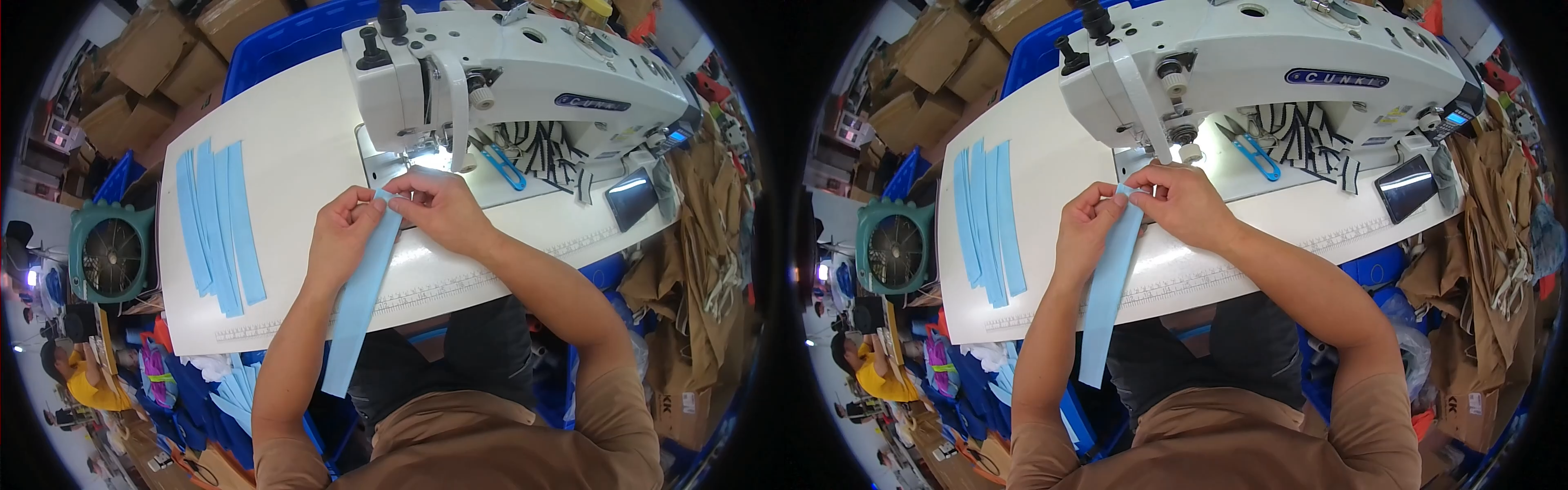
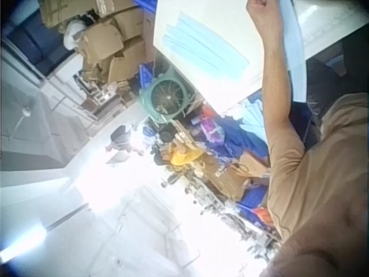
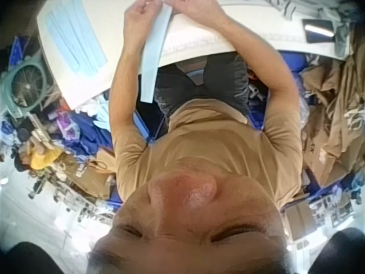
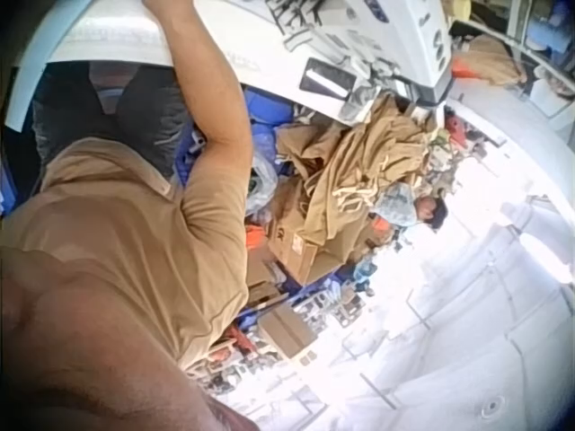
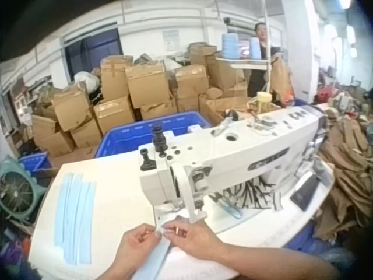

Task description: Sewing light-blue fabric strips together using an industrial sewing machine.

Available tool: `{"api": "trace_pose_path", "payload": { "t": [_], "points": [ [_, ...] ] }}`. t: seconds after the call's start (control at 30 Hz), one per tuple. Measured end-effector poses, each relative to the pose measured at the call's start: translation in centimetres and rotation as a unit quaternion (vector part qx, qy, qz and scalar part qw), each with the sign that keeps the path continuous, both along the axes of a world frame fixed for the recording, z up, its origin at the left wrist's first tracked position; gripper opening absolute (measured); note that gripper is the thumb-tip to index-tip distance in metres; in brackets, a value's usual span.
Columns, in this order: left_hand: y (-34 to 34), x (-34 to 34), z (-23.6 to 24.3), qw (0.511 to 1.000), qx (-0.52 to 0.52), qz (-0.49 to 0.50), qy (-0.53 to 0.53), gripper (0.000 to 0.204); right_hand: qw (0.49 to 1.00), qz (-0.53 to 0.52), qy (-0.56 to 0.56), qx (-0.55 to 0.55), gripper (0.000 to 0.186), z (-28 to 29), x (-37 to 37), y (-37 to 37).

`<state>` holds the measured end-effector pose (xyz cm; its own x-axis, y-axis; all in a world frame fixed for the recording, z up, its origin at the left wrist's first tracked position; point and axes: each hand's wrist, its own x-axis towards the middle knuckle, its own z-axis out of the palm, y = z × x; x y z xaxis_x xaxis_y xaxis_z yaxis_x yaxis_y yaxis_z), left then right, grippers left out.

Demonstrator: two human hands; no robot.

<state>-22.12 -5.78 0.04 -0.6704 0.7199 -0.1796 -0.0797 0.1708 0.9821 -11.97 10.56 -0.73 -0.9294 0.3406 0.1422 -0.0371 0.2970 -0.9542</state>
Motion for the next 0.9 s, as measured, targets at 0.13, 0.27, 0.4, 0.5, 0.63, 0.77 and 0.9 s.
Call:
{"api": "trace_pose_path", "payload": {
  "t": [0.13, 0.27, 0.4, 0.5, 0.63, 0.77, 0.9],
  "points": [
    [-0.1, 0.1, 0.2, 1.0, -0.005, 0.018, 0.015, 0.02, 1.0, -0.001, 0.003, 0.031, 0.02, 0.6, 0.1, -0.2],
    [-0.3, -0.2, -0.5, 1.0, 0.01, 0.018, 0.002, 0.019, 0.999, -0.003, 0.014, 0.041, 0.021, 0.6, 0.1, -0.3],
    [-0.3, -0.1, 0.2, 0.998, 0.031, 0.024, -0.042, 0.017, 0.994, -0.006, 0.067, 0.085, 0.021, 0.0, 0.3, -0.5],
    [-0.3, -0.2, 0.2, 0.996, 0.043, 0.03, -0.067, 0.016, 0.985, -0.015, 0.138, 0.1, 0.022, -0.7, 0.2, -0.6],
    [-0.5, -0.4, 0.2, 0.995, 0.052, 0.03, -0.078, 0.016, 0.983, -0.01, 0.149, 0.11, 0.023, -0.9, 0.2, -0.9],
    [-0.5, -0.6, 0.1, 0.996, 0.051, 0.023, -0.07, 0.016, 0.979, -0.002, 0.141, 0.146, 0.024, -0.6, 0.4, -0.8],
    [-0.6, -0.9, -0.3, 0.997, 0.045, 0.021, -0.055, 0.018, 0.976, 0.002, 0.15, 0.16, 0.025, -0.9, 0.3, -0.7]
  ]
}}
